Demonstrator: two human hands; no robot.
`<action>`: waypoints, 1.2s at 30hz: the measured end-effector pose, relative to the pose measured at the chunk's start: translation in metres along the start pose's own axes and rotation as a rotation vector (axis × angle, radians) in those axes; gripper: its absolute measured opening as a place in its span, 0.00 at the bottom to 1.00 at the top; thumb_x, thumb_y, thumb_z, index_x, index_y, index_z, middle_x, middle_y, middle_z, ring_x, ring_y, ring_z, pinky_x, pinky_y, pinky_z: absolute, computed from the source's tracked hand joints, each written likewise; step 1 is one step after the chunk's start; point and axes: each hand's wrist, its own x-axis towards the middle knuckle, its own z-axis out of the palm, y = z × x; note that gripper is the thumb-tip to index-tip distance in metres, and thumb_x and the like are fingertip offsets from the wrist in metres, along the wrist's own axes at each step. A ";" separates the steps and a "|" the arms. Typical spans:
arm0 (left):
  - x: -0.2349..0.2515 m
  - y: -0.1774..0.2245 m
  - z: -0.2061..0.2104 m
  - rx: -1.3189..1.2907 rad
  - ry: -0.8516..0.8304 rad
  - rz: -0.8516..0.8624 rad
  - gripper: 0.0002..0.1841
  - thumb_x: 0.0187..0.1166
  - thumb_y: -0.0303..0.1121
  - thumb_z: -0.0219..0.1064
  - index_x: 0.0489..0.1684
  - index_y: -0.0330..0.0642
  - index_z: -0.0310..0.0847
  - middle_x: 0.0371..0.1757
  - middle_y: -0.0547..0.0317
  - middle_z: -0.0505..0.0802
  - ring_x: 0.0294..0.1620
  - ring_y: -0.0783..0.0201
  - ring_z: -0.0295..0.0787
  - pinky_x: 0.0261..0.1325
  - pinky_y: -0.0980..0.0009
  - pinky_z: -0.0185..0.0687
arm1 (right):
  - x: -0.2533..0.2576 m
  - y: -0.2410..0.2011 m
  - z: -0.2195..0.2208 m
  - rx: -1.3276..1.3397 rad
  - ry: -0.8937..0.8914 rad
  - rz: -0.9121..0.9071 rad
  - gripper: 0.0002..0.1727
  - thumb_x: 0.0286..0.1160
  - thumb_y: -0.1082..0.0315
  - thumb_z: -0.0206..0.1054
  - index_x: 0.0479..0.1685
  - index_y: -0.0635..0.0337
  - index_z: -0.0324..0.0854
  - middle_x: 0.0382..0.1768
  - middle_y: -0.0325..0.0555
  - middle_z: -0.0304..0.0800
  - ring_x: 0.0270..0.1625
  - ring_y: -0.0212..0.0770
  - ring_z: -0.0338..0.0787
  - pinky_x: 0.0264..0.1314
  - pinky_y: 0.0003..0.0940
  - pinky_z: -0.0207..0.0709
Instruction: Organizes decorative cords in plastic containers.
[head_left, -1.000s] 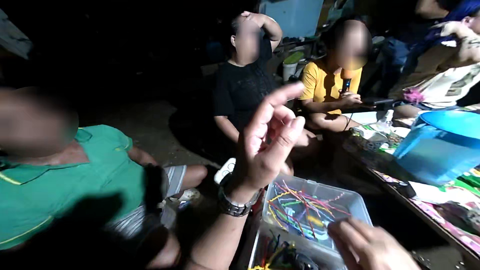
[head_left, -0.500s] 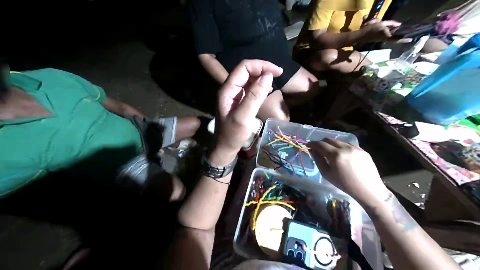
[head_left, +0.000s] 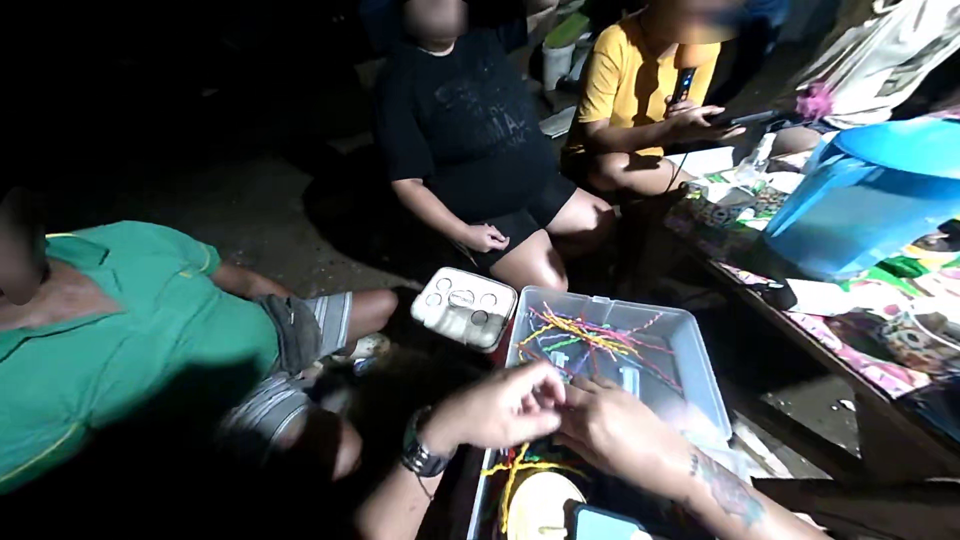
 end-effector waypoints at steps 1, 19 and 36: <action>-0.003 -0.007 0.006 0.047 -0.102 -0.074 0.18 0.77 0.28 0.67 0.63 0.33 0.75 0.50 0.47 0.89 0.34 0.67 0.86 0.37 0.69 0.83 | -0.003 0.001 0.000 0.040 0.011 0.017 0.09 0.74 0.58 0.70 0.34 0.49 0.92 0.42 0.43 0.94 0.48 0.48 0.93 0.46 0.49 0.88; -0.009 -0.028 0.034 0.099 0.032 0.079 0.14 0.88 0.26 0.55 0.39 0.28 0.86 0.36 0.49 0.92 0.38 0.69 0.89 0.50 0.75 0.84 | -0.017 0.019 -0.030 1.000 0.729 0.234 0.05 0.80 0.53 0.70 0.36 0.37 0.87 0.39 0.21 0.83 0.48 0.19 0.82 0.52 0.16 0.76; 0.055 0.007 -0.013 0.749 0.419 -0.180 0.23 0.83 0.41 0.66 0.73 0.40 0.81 0.70 0.39 0.85 0.65 0.42 0.87 0.66 0.42 0.81 | -0.079 0.041 -0.068 0.597 0.737 1.069 0.41 0.70 0.53 0.69 0.84 0.63 0.65 0.78 0.55 0.72 0.70 0.37 0.81 0.65 0.31 0.81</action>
